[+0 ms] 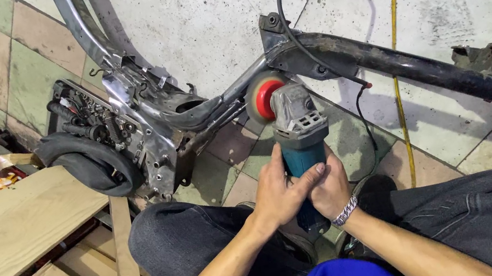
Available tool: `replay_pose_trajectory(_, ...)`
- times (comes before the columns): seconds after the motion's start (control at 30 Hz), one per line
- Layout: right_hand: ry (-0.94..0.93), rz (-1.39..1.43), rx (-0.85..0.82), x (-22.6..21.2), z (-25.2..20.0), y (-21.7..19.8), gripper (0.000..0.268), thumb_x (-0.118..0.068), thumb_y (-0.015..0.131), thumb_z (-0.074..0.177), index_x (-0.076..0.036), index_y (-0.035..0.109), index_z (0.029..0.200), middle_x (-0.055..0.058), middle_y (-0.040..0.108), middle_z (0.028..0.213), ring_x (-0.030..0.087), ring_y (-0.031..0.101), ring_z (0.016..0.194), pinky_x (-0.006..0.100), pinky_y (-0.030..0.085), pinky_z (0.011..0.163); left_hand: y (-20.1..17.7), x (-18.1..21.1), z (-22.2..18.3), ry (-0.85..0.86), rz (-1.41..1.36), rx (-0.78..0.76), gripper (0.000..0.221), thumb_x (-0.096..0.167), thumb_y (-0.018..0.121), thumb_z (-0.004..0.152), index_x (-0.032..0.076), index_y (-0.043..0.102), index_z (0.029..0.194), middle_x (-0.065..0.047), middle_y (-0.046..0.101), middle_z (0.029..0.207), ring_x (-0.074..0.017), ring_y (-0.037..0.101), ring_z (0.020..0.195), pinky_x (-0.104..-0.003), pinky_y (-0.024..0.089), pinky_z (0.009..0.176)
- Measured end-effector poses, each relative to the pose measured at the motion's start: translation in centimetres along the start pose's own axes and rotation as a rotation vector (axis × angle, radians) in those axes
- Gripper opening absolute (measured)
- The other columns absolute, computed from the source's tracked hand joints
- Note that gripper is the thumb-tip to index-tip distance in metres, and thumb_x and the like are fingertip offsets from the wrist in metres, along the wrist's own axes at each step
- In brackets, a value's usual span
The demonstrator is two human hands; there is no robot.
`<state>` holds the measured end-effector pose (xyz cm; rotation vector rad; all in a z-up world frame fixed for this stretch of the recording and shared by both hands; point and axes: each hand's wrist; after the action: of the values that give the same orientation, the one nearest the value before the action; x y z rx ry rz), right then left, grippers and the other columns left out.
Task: Sanding a motorcycle frame using an angle grinder to prepare the surface
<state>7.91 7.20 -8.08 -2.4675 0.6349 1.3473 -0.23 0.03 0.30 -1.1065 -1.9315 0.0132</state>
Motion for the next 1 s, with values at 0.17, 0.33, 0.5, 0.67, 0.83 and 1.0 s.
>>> replay_pose_trajectory(0.17,0.004,0.007,-0.008,-0.5,0.2,0.0,0.047,-0.012,0.083,0.066,-0.009,0.065,0.109,0.012,0.074,0.089,0.023,0.069,0.084,0.041,0.058,0.077,0.1,-0.7,-0.2,-0.012,-0.025,-0.002,0.106,0.049,0.080,0.077,-0.026,0.038,0.139,-0.036,0.070,0.105,-0.0479,0.067,0.110,-0.054,0.055,0.085)
replay_pose_trajectory(0.33,-0.002,0.025,-0.013,-1.4,0.2,0.0,0.043,-0.010,0.082,0.066,-0.010,0.066,0.106,0.011,0.075,0.088,0.021,0.069,0.083,0.040,0.059,0.076,-0.1,-0.7,-0.4,-0.009,-0.055,0.013,0.102,0.046,0.080,0.079,-0.026,0.039,0.137,-0.036,0.070,0.104,-0.0485,0.067,0.110,-0.055,0.054,0.085)
replay_pose_trajectory(0.5,0.028,0.007,-0.041,1.9,-0.2,0.6,0.054,-0.014,0.089,0.063,-0.011,0.066,0.112,0.014,0.076,0.093,0.024,0.072,0.090,0.042,0.059,0.081,-0.5,-1.7,-1.1,0.056,-0.105,0.031,0.074,0.038,0.080,0.082,-0.011,0.054,0.132,-0.031,0.073,0.106,-0.0484,0.067,0.110,-0.057,0.056,0.087)
replay_pose_trajectory(0.67,0.048,-0.103,-0.083,2.2,-0.5,1.1,0.064,-0.021,0.091,0.061,-0.011,0.065,0.118,0.017,0.076,0.097,0.032,0.074,0.095,0.046,0.060,0.083,-0.6,-4.4,-1.4,0.026,-0.182,0.058,0.064,0.037,0.080,0.084,-0.005,0.058,0.126,-0.030,0.074,0.107,-0.0466,0.068,0.111,-0.057,0.056,0.088)
replay_pose_trajectory(0.83,0.035,-0.226,-0.109,0.4,-0.7,1.5,0.093,-0.029,0.091,0.062,0.005,0.051,0.139,0.033,0.069,0.112,0.050,0.066,0.110,0.058,0.054,0.094,-0.9,-5.8,-1.6,0.019,-0.224,0.071,0.061,0.036,0.079,0.085,-0.005,0.059,0.125,-0.035,0.070,0.109,-0.0526,0.065,0.112,-0.063,0.054,0.087)
replay_pose_trajectory(1.0,0.046,-0.227,-0.058,0.6,-0.7,1.6,0.080,-0.027,0.089,0.060,-0.006,0.060,0.132,0.023,0.076,0.097,0.044,0.073,0.097,0.054,0.059,0.078,-1.4,-4.8,-1.3,0.026,-0.227,0.071,0.054,0.037,0.079,0.085,0.000,0.062,0.120,-0.029,0.074,0.109,-0.0464,0.069,0.111,-0.058,0.055,0.090)
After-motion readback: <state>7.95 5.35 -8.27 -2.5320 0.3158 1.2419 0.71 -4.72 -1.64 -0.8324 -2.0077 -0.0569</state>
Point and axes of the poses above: each hand's wrist, its own z-axis towards the middle knuckle, its own y-axis out of the palm, x = y × z
